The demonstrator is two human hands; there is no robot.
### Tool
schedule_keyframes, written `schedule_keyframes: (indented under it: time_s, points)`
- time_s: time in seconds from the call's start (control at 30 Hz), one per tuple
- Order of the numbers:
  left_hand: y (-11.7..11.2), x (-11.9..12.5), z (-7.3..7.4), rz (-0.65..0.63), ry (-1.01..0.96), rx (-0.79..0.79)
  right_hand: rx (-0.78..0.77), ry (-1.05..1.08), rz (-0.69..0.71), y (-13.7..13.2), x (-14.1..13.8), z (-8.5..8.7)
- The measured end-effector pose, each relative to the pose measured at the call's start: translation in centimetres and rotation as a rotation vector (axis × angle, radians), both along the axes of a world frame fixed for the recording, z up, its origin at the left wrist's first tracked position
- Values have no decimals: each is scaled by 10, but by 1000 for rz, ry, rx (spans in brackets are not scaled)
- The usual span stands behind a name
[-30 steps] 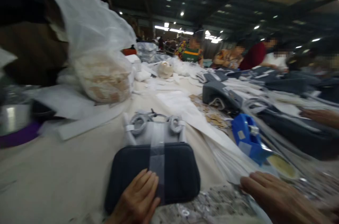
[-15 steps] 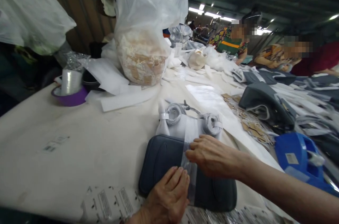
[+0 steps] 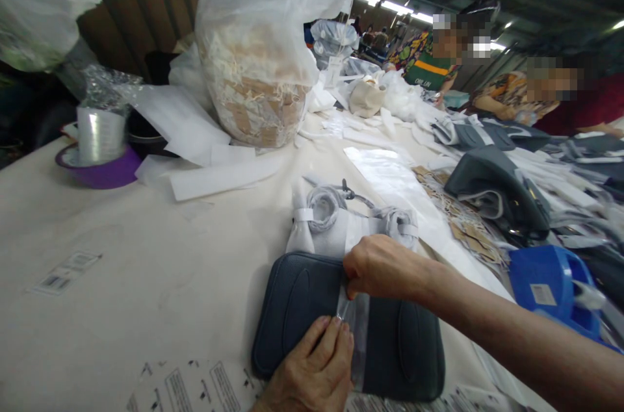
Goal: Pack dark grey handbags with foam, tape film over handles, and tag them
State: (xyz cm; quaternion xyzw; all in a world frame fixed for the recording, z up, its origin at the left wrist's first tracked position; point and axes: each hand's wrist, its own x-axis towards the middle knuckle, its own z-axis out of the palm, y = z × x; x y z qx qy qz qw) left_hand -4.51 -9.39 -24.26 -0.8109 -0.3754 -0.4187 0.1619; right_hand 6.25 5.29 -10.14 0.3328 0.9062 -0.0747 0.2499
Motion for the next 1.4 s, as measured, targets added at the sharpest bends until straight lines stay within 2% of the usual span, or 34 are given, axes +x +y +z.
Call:
schedule_keyframes:
  time_s: [0.13, 0.17, 0.23, 0.27, 0.33, 0.4, 0.47, 0.53, 0.6, 0.67, 0.77, 0.83, 0.9, 0.93, 0.97, 1.07, 1.17, 1.27, 1.4]
  points:
    - [-2, -1, 1, -6, 32, -52, 150, 75, -177, 3, 20, 0]
    - [-2, -1, 1, -6, 41, -59, 195, 99, -205, -3, 26, -1]
    - [-2, -1, 1, -3, 33, -33, 275, 218, -171, -25, 39, -10]
    - [-2, 0, 0, -3, 18, -5, 327, 325, -101, -39, 44, -18]
    - [0, 0, -1, -21, -26, 61, 370, 593, 137, -71, 54, -42]
    - [2, 0, -2, -59, -76, 112, 534, 672, 307, -98, 59, -71]
    - [2, -1, -1, -105, -98, 96, 722, 721, 353, -117, 61, -99]
    - [2, -5, 0, -144, -108, 34, 818, 808, 358, -128, 64, -121]
    - [0, -11, 4, -190, -133, 8, 773, 970, 309, -136, 69, -131]
    - [-1, -19, 14, -243, -113, -48, 687, 1103, 181, -143, 80, -130]
    - [5, -27, 42, -234, -41, -164, 686, 1154, -171, -146, 103, -114]
    - [19, -21, 67, -146, -82, -211, 631, 1201, -502, -134, 116, -99]
    - [43, -5, 89, -34, -126, -317, 426, 1260, -832, -108, 125, -84]
    - [58, 7, 98, 21, -142, -378, 304, 1276, -966, -90, 127, -77]
    - [74, 20, 104, 60, -145, -417, 225, 1281, -1041, -70, 128, -71]
    - [122, 58, 113, 121, -103, -485, 108, 1289, -1104, -11, 128, -57]
    - [156, 87, 110, 142, -28, -571, -23, 1277, -1103, 32, 126, -49]
    - [170, 102, 105, 143, 39, -665, -179, 1236, -1045, 55, 127, -45]
    - [170, 107, 103, 198, 53, -741, -321, 1199, -963, 72, 129, -45]
